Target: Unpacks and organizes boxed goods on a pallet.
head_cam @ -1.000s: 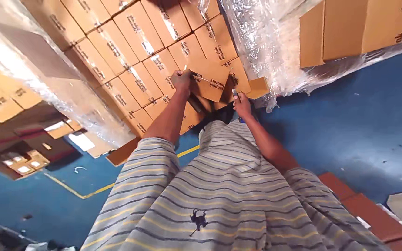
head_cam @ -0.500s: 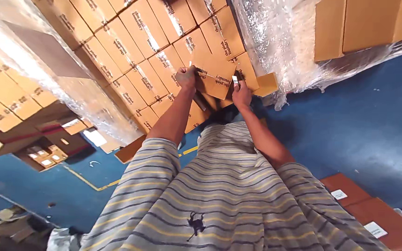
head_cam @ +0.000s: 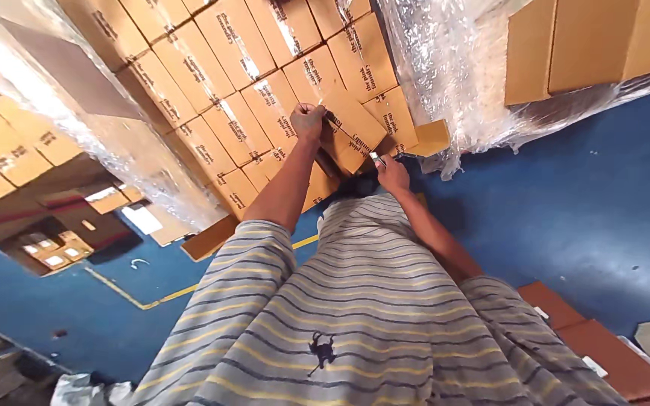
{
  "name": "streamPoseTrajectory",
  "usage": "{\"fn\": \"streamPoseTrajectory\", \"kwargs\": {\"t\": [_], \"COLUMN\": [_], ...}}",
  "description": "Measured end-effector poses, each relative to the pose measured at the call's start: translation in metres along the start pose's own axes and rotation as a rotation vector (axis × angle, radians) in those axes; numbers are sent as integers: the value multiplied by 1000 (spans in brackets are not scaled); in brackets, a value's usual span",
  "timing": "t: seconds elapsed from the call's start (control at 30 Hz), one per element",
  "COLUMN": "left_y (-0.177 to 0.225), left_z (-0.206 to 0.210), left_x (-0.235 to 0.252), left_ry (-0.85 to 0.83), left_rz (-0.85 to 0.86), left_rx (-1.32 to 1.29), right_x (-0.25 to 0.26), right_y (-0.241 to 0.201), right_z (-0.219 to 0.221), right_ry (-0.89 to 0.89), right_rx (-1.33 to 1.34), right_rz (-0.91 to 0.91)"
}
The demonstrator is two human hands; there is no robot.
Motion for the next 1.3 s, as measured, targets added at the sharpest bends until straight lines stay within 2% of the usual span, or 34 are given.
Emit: {"fn": "streamPoseTrajectory", "kwargs": {"t": [0.13, 0.2, 0.27, 0.4, 0.47, 0.57, 0.67, 0.73, 0.83, 0.9, 0.93, 1.0, 1.07, 1.17, 1.23, 1.3], "left_y": [-2, -5, -3, 17, 21, 21, 13, 12, 10, 6, 5, 2, 4, -14, -8, 27], "left_z": [-2, -6, -5, 11, 15, 6, -23, -28, -33, -32, -33, -32, -6, 29, 16, -2], "left_x": [4, 4, 4, -1, -6, -4, -17, -38, -47, -49, -52, -68, -94, -121, -134, -162], "left_ry": [8, 24, -21, -249, -338, -391, -222, -165, -153, -135, -108, -75, -154, -311, -312, -364], "left_rz": [17, 10, 33, 171, 229, 262, 219, 247, 313, 295, 249, 124, 98, 38, -14, -14], "left_rx": [-54, -48, -18, -59, -99, -144, -21, 100, 122, 112, 128, 170, 195, 229, 145, 81], "right_x": [-2, -10, -22, -22, -4, 18, 21, 22, 34, 44, 43, 28, 1, -24, -40, -76], "right_y": [-6, -10, -12, -16, -38, -69, -84, -89, -83, -58, -55, -67, -76, -87, -98, -102], "right_z": [12, 26, 22, -27, -27, -15, -21, -35, -76, -89, -89, -78, -73, -68, -79, -112], "right_ry": [82, -6, -49, 282, 304, 247, 218, 108, -93, -132, -122, -53, 63, 70, 54, 81], "right_rx": [15, -42, -136, 44, -9, -239, -381, -420, -225, -43, -43, -158, -180, -177, -185, -200], "right_rz": [30, -51, -132, -91, -129, -106, -80, -127, -259, -232, -206, -145, -94, -107, -211, -296]}}
Point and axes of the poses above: each hand's wrist, its own x-axis towards the middle knuckle, its own z-axis out of the palm, y = z × x, the point moved 10 cm from there along x, towards the middle knuckle, and after that the axes turned 9 degrees about -y, right-handed, at the moved point
